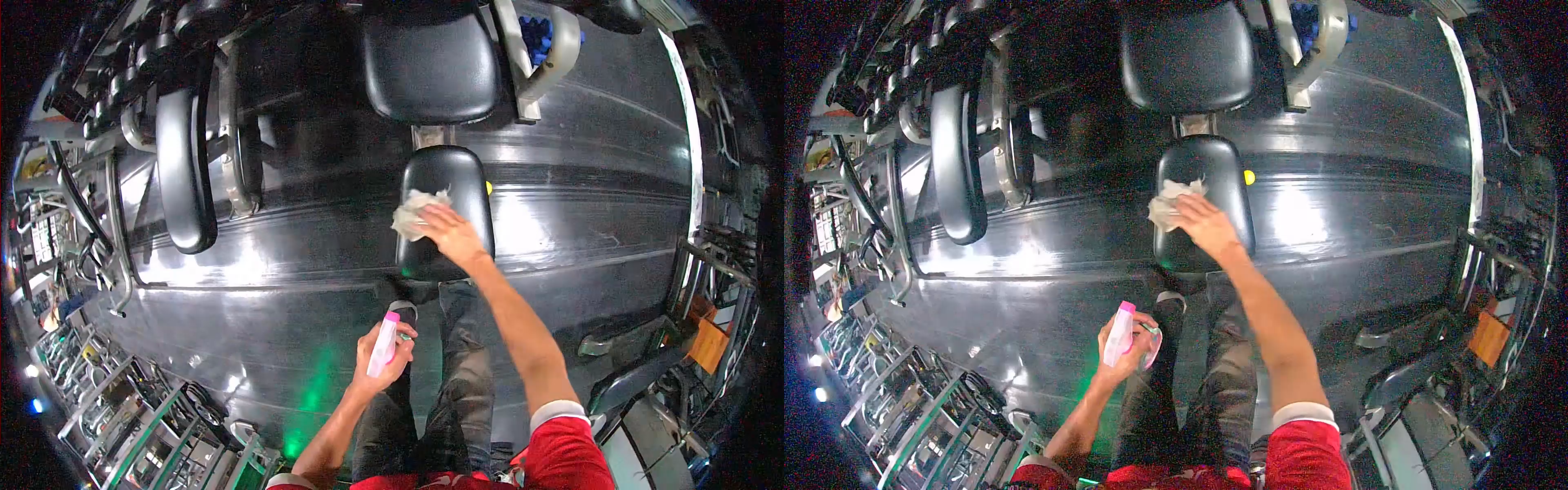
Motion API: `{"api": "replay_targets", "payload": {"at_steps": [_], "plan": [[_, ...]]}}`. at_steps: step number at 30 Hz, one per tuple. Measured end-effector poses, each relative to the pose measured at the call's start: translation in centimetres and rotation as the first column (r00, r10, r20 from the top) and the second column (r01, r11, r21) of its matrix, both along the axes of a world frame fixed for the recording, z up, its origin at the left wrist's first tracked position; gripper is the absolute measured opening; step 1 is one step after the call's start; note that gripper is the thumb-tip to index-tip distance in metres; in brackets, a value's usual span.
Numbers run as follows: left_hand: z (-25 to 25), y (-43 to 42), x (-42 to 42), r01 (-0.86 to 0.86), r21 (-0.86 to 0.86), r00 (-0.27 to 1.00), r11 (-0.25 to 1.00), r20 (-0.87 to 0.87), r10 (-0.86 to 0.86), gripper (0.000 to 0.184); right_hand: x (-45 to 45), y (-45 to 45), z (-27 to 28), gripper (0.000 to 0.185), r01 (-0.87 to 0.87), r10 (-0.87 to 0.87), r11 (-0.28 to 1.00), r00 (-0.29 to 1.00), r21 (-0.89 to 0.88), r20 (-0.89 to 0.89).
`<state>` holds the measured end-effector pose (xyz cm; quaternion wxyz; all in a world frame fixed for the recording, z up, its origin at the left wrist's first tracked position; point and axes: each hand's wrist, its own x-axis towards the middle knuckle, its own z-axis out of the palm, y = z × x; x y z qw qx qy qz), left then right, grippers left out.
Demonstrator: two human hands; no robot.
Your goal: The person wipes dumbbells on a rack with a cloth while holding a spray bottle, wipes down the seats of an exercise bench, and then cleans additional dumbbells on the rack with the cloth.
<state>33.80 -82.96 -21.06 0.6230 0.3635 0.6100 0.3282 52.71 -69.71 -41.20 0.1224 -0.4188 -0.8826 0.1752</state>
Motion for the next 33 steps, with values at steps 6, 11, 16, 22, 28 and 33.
{"api": "replay_targets", "payload": {"at_steps": [6, 11, 16, 22, 28, 33], "plan": [[-0.5, -1.3, -0.2, -0.031, -0.028, 0.999, 0.999, 0.017, 0.032, 0.014, 7.6, -2.0, -1.6, 0.045, 0.560, -0.561, 0.824, 0.828, -0.086, 0.006], [-0.8, -2.2, 0.0, -0.022, -0.049, 1.000, 0.999, -0.001, 0.022, 0.014, 1.0, -1.2, -0.8, 0.045, 0.639, -0.643, 0.765, 0.754, -0.079, -0.134], [0.0, -2.5, -0.5, -0.070, -0.098, 0.997, 0.993, 0.032, 0.074, 0.014, -6.5, -0.6, 0.3, 0.037, 0.409, -0.407, 0.913, 0.912, -0.016, 0.057], [0.3, -2.4, -1.3, -0.061, -0.081, 0.998, 0.995, -0.018, 0.060, 0.013, -8.8, -9.6, -0.9, 0.027, 0.275, -0.265, 0.960, 0.952, -0.049, 0.155], [0.4, -2.7, -1.4, -0.132, -0.105, 0.991, 0.986, -0.012, 0.132, 0.014, -2.1, -14.1, -0.1, 0.032, 0.031, -0.004, 0.991, 0.980, -0.132, 0.201], [0.0, -3.1, -1.7, -0.114, -0.121, 0.993, 0.986, 0.022, 0.117, 0.014, 5.5, -13.8, 0.6, 0.033, -0.137, 0.181, 0.976, 0.940, -0.167, 0.288]]}}
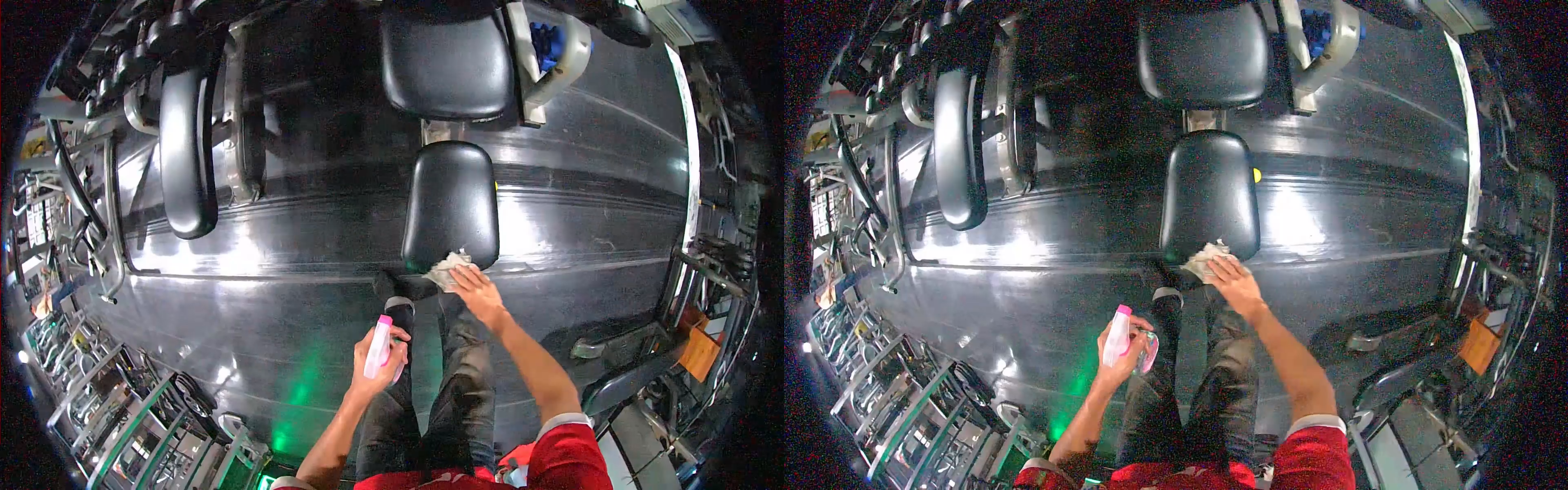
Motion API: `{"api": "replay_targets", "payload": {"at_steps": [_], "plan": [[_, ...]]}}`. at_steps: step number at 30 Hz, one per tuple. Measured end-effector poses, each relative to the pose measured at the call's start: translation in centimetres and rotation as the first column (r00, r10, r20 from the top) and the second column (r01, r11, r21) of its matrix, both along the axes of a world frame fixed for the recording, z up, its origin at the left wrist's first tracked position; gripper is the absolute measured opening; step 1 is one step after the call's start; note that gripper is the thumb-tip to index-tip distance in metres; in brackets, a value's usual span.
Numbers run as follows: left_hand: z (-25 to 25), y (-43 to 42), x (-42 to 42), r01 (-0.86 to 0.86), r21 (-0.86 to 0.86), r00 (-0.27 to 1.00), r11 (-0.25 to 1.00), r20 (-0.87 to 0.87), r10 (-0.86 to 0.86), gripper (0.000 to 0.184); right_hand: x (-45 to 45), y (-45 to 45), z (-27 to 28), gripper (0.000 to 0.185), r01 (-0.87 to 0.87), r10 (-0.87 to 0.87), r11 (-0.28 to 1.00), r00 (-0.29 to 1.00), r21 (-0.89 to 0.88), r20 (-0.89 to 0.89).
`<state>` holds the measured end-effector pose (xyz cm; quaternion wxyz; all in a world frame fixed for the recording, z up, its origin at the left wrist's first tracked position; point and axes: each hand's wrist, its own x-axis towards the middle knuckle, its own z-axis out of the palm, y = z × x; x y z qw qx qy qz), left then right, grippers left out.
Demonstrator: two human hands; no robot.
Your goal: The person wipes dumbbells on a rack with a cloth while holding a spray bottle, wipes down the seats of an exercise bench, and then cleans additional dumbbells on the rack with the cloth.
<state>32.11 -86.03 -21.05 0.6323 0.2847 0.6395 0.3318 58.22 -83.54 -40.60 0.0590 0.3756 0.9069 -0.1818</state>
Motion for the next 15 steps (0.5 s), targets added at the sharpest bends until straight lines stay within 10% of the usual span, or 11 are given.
{"api": "replay_targets", "payload": {"at_steps": [8, 12, 15], "plan": [[-0.6, 0.3, 0.5, -0.091, -0.022, 0.995, 0.996, 0.046, 0.092, 0.013, 9.1, 7.7, 1.8, 0.038, 0.053, -0.053, 0.999, 0.997, -0.002, 0.053], [-0.9, 0.7, 0.7, -0.083, -0.030, 0.996, 0.996, 0.035, 0.084, 0.014, 9.0, 14.1, -0.6, 0.048, 0.814, -0.863, 0.505, 0.478, -0.287, -0.164], [-0.9, 1.0, 0.8, -0.065, -0.053, 0.997, 0.996, 0.035, 0.067, 0.014, 4.9, 18.4, 0.6, 0.047, 0.837, -0.846, 0.492, 0.395, -0.238, -0.358]]}}
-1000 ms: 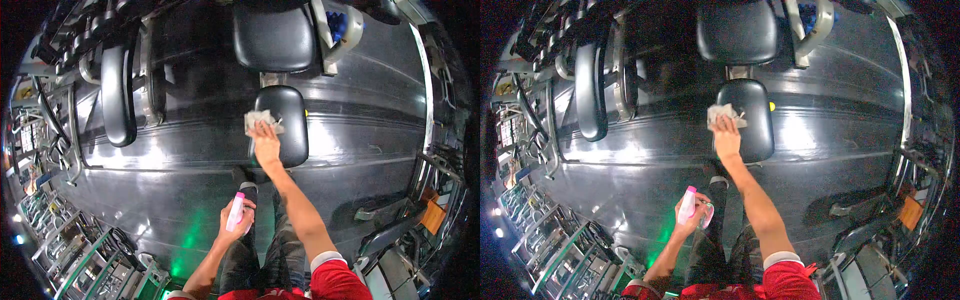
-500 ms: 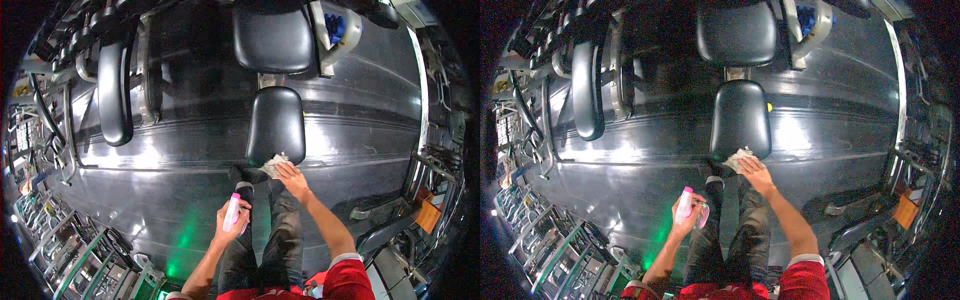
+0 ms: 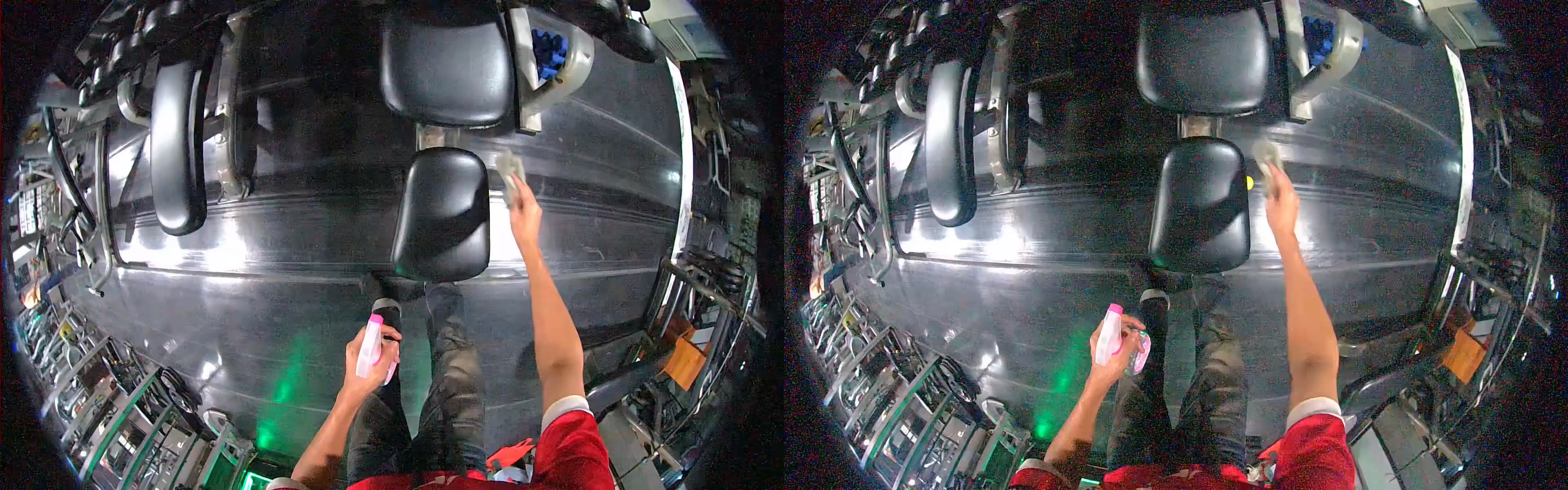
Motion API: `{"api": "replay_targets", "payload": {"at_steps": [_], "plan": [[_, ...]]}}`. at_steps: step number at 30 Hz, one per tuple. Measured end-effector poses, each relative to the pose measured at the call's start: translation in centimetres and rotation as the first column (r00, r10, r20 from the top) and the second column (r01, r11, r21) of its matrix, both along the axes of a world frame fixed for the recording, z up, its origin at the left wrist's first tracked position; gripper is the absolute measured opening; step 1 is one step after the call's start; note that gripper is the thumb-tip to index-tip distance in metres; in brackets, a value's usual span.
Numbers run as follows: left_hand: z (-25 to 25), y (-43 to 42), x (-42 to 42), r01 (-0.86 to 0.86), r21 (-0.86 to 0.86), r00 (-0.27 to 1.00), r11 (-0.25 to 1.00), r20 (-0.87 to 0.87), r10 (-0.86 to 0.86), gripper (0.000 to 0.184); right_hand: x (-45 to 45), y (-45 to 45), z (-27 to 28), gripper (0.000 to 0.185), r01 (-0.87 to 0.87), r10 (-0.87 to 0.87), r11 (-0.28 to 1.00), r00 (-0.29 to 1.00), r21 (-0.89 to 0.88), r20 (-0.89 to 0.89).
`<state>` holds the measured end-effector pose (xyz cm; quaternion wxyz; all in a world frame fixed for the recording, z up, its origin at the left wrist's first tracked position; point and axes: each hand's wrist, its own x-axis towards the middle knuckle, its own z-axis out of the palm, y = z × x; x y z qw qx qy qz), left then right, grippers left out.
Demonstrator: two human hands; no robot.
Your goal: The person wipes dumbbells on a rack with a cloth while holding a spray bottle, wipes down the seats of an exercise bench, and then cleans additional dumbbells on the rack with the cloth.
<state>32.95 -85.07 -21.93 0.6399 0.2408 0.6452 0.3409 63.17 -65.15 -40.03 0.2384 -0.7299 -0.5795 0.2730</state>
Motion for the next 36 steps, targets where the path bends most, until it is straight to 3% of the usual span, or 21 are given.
{"api": "replay_targets", "payload": {"at_steps": [3, 5, 7, 9, 11, 12, 14, 15, 17, 18, 20, 22, 24, 25, 26, 27, 29, 31, 32, 35, 36], "plan": [[-0.1, 0.2, 0.2, 0.032, 0.004, 0.999, 0.999, -0.028, -0.032, 0.014, -2.6, 0.5, -1.0, 0.047, -0.316, 0.312, 0.949, 0.937, 0.000, -0.160], [0.0, 0.4, 0.4, 0.008, 0.015, 1.000, 1.000, -0.018, -0.008, 0.013, -4.1, -2.3, -1.8, 0.046, -0.194, 0.194, 0.979, 0.981, 0.054, 0.006], [0.2, 0.8, 0.4, 0.033, 0.021, 0.998, 0.999, -0.046, -0.032, 0.013, -4.3, -6.1, -1.0, 0.048, -0.082, 0.080, 0.995, 0.996, -0.064, -0.033], [0.4, 1.1, 0.5, 0.058, 0.030, 0.996, 0.998, -0.070, -0.055, 0.013, -3.7, -10.5, 0.0, 0.050, -0.057, 0.052, 0.995, 0.997, -0.087, -0.060], [0.4, 1.4, 0.6, 0.056, 0.052, 0.997, 0.997, -0.059, -0.053, 0.012, -2.6, -14.9, 0.3, 0.052, -0.134, 0.146, 0.976, 0.987, -0.174, 0.061], [0.5, 1.6, 0.6, 0.055, 0.053, 0.997, 0.997, -0.057, -0.052, 0.012, -1.9, -16.4, 0.6, 0.052, -0.134, 0.147, 0.976, 0.987, -0.172, 0.063], [0.8, 1.9, 0.5, 0.119, 0.054, 0.989, 0.991, -0.100, -0.113, 0.012, -0.6, -18.7, 1.0, 0.038, -0.143, 0.113, 0.899, 0.989, -0.415, -0.096], [0.7, 1.7, 0.6, 0.122, 0.057, 0.988, 0.991, -0.099, -0.116, 0.012, -0.4, -19.3, 0.7, 0.038, -0.139, 0.110, 0.900, 0.989, -0.412, -0.094], [0.4, 1.5, 0.7, 0.080, 0.079, 0.996, 0.994, -0.045, -0.077, 0.012, -1.1, -18.4, 1.0, 0.033, 0.186, -0.241, 0.910, 0.965, -0.370, -0.107], [0.5, 1.6, 0.6, 0.084, 0.084, 0.996, 0.993, -0.051, -0.080, 0.012, -1.4, -17.0, 1.8, 0.031, 0.246, -0.331, 0.905, 0.919, -0.348, -0.212], [0.6, 1.6, 0.3, 0.160, 0.123, 0.983, 0.979, -0.115, -0.146, 0.012, -1.8, -14.3, 0.2, 0.031, 0.322, -0.340, 0.937, 0.930, -0.138, -0.141], [0.6, 1.4, 0.0, 0.152, 0.115, 0.985, 0.982, -0.102, -0.141, 0.013, -3.4, -9.8, 0.1, 0.034, 0.240, -0.241, 0.970, 0.963, -0.025, -0.121], [0.5, 1.1, -0.2, 0.140, 0.108, 0.988, 0.984, -0.086, -0.131, 0.013, -5.9, -6.1, -2.9, 0.036, 0.176, -0.135, 0.967, 0.968, 0.187, -0.210], [0.5, 1.0, -0.3, 0.119, 0.094, 0.991, 0.988, -0.065, -0.113, 0.012, -7.4, -4.9, -4.1, 0.042, 0.036, -0.029, 0.973, 0.999, 0.226, -0.037], [0.4, 0.9, -0.4, 0.097, 0.079, 0.995, 0.992, -0.045, -0.093, 0.012, -10.7, -3.7, -1.9, 0.046, 0.051, -0.086, 0.970, 0.987, 0.237, 0.137], [0.1, 0.7, -0.5, 0.097, 0.080, 0.995, 0.992, -0.045, -0.094, 0.012, -12.1, -4.2, -2.9, 0.047, 0.027, -0.049, 0.982, 0.993, 0.189, 0.112], [-0.5, 0.2, -0.6, 0.070, 0.083, 0.997, 0.994, -0.034, -0.067, 0.011, -13.8, -5.0, -2.3, 0.044, -0.288, 0.258, 0.945, 0.948, 0.157, 0.187], [-0.4, 0.1, -0.8, 0.100, 0.085, 0.995, 0.991, -0.030, -0.097, 0.011, -13.6, -6.7, -2.2, 0.043, -0.645, 0.588, 0.760, 0.735, 0.081, 0.338], [-0.4, 0.0, -1.0, 0.124, 0.085, 0.992, 0.989, -0.032, -0.121, 0.011, -13.0, -6.7, -1.9, 0.043, -0.640, 0.581, 0.763, 0.740, 0.087, 0.339], [-0.5, -0.5, -1.8, 0.169, 0.113, 0.986, 0.979, -0.016, -0.168, 0.012, -9.0, -5.7, -1.0, 0.043, -0.757, 0.711, 0.653, 0.594, -0.038, 0.376], [-0.4, -0.7, -2.1, 0.174, 0.080, 0.985, 0.982, -0.004, -0.174, 0.013, -7.9, -5.7, -1.5, 0.043, -0.682, 0.642, 0.730, 0.659, -0.049, 0.393]]}}
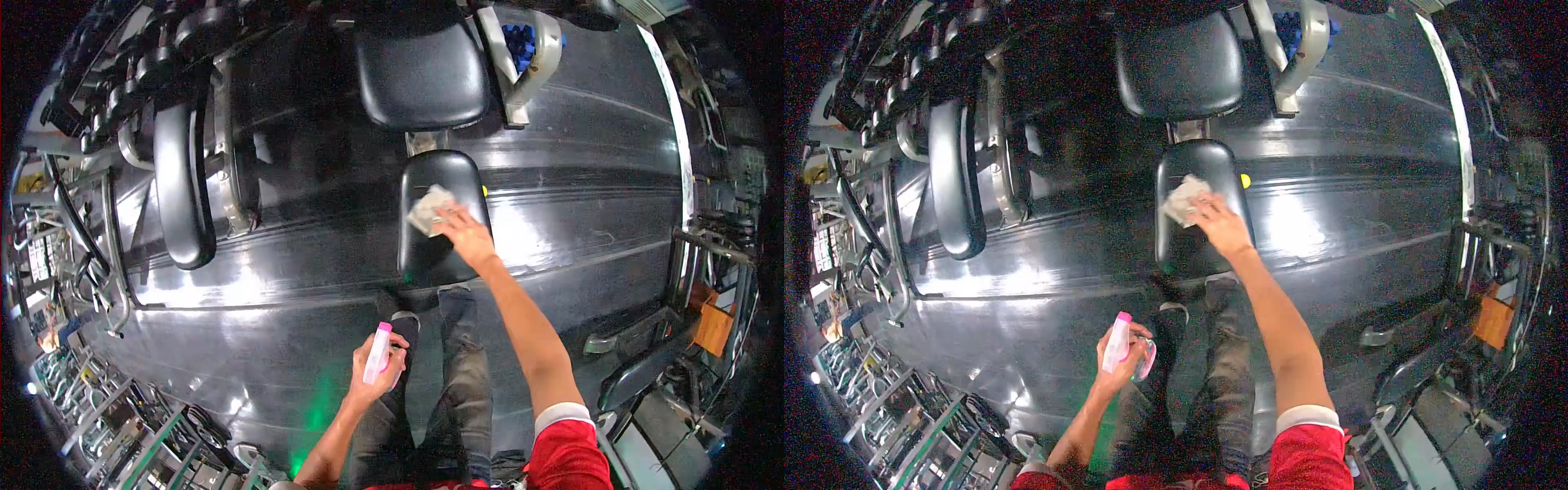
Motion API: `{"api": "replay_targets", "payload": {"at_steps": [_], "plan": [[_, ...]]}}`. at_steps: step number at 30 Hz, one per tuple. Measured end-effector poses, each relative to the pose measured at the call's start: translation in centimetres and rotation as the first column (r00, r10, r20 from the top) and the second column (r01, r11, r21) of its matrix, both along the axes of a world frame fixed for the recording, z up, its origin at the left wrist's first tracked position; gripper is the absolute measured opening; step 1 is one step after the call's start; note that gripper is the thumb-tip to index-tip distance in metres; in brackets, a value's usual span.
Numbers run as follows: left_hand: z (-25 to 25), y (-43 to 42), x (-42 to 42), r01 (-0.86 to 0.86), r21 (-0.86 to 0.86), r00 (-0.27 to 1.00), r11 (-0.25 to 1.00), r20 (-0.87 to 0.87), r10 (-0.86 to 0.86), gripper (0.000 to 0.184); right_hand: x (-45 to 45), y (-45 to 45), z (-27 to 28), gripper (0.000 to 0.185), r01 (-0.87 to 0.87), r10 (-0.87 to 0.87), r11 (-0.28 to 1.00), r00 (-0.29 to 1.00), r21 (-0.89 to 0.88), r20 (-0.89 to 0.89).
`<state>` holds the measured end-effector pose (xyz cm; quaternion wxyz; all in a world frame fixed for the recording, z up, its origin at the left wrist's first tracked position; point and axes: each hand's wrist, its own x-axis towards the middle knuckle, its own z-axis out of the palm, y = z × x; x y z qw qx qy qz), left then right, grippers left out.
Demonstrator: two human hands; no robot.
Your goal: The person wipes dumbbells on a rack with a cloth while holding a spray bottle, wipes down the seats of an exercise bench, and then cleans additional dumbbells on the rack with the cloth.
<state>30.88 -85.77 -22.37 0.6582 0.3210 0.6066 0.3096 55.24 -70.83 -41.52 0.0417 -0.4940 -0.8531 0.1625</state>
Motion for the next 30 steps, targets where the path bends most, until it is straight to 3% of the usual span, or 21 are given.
{"api": "replay_targets", "payload": {"at_steps": [2, 4, 5, 7, 8, 10, 11, 13, 14, 16, 17, 19, 20, 21, 24, 25, 26, 27, 29, 30], "plan": [[0.2, -0.2, -0.7, 0.028, 0.017, 0.999, 0.999, -0.022, -0.028, 0.014, -0.8, -0.1, 0.5, 0.044, 0.104, -0.104, 0.995, 0.994, 0.007, 0.016], [0.4, -0.9, -1.2, 0.051, 0.019, 0.998, 0.999, -0.033, -0.050, 0.014, -2.7, -1.5, 0.8, 0.043, 0.502, -0.509, 0.853, 0.860, 0.147, 0.019], [0.2, -1.1, -1.4, 0.013, 0.010, 1.000, 1.000, -0.025, -0.013, 0.014, -3.6, -3.1, -3.7, 0.043, 0.429, -0.436, 0.896, 0.899, 0.112, 0.045], [-0.1, -1.5, -1.8, -0.020, 0.000, 1.000, 1.000, -0.016, 0.020, 0.015, -5.8, -4.9, -1.4, 0.040, 0.237, -0.242, 0.966, 0.970, -0.100, -0.033], [-0.1, -1.8, -2.1, -0.018, 0.013, 1.000, 1.000, -0.024, 0.018, 0.015, -5.5, -5.1, -0.8, 0.040, 0.240, -0.244, 0.965, 0.969, -0.101, -0.030], [0.1, -2.4, -2.4, -0.015, 0.023, 0.999, 1.000, -0.036, 0.016, 0.015, -4.1, -5.5, 0.0, 0.032, -0.183, 0.175, 0.977, 0.982, -0.111, -0.072], [0.4, -2.6, -2.7, 0.040, 0.014, 0.998, 0.999, -0.052, -0.039, 0.016, -2.5, -4.3, 0.3, 0.030, -0.223, 0.220, 0.972, 0.974, -0.074, -0.043], [0.3, -3.0, -3.2, 0.094, 0.003, 0.993, 0.996, -0.073, -0.094, 0.016, 0.2, -3.1, 0.1, 0.035, 0.012, -0.018, 0.999, 0.992, -0.046, -0.123], [0.1, -3.3, -3.2, 0.078, 0.009, 0.995, 0.997, -0.068, -0.077, 0.016, 0.8, -2.9, -0.1, 0.037, 0.263, -0.266, 0.964, 0.958, -0.041, -0.106], [-0.3, -3.8, -3.1, 0.063, 0.021, 0.997, 0.998, -0.053, -0.062, 0.016, 0.6, -3.2, -0.3, 0.043, 0.635, -0.629, 0.772, 0.765, 0.001, -0.137], [-0.4, -4.0, -3.2, 0.051, 0.024, 0.997, 0.998, -0.054, -0.050, 0.016, -0.1, -3.9, -0.4, 0.043, 0.640, -0.634, 0.768, 0.762, 0.004, -0.131], [-0.7, -4.3, -3.1, 0.046, 0.026, 0.998, 0.999, -0.047, -0.044, 0.016, -1.0, -5.8, -0.3, 0.040, 0.221, -0.220, 0.975, 0.975, 0.021, -0.042], [-0.8, -4.6, -3.0, 0.034, 0.026, 0.999, 0.999, -0.036, -0.033, 0.016, -1.1, -6.9, -0.1, 0.038, -0.051, 0.048, 0.994, 0.998, 0.091, 0.044], [-0.8, -4.9, -2.9, 0.023, 0.027, 0.999, 0.999, -0.027, -0.023, 0.016, 0.1, -7.5, 0.4, 0.034, -0.128, 0.126, 0.990, 0.991, -0.052, -0.039], [-0.2, -5.5, -2.5, 0.072, 0.001, 0.997, 0.997, -0.026, -0.072, 0.016, 2.5, -6.7, -0.7, 0.034, -0.086, 0.082, 0.996, 0.987, -0.023, -0.140], [-0.2, -6.0, -2.5, 0.108, -0.020, 0.994, 0.994, -0.004, -0.108, 0.016, 2.1, -7.0, -0.9, 0.035, 0.294, -0.291, 0.956, 0.948, 0.003, -0.126], [-0.4, -6.3, -2.2, 0.110, -0.013, 0.994, 0.994, -0.006, -0.110, 0.016, 1.9, -7.2, -1.1, 0.035, 0.630, -0.623, 0.776, 0.773, 0.034, -0.122], [-0.7, -6.7, -1.8, 0.088, -0.004, 0.996, 0.996, -0.005, -0.088, 0.017, 1.5, -7.7, -1.4, 0.035, 0.635, -0.626, 0.771, 0.769, 0.040, -0.128], [-1.1, -7.5, -1.3, 0.089, 0.011, 0.996, 0.996, -0.011, -0.089, 0.018, -0.1, -9.8, -1.7, 0.038, 0.363, -0.354, 0.923, 0.931, 0.125, -0.086], [-1.2, -7.8, -0.9, 0.144, 0.044, 0.989, 0.989, -0.038, -0.143, 0.019, -0.3, -11.1, -1.3, 0.037, 0.208, -0.206, 0.978, 0.972, -0.002, -0.114]]}}
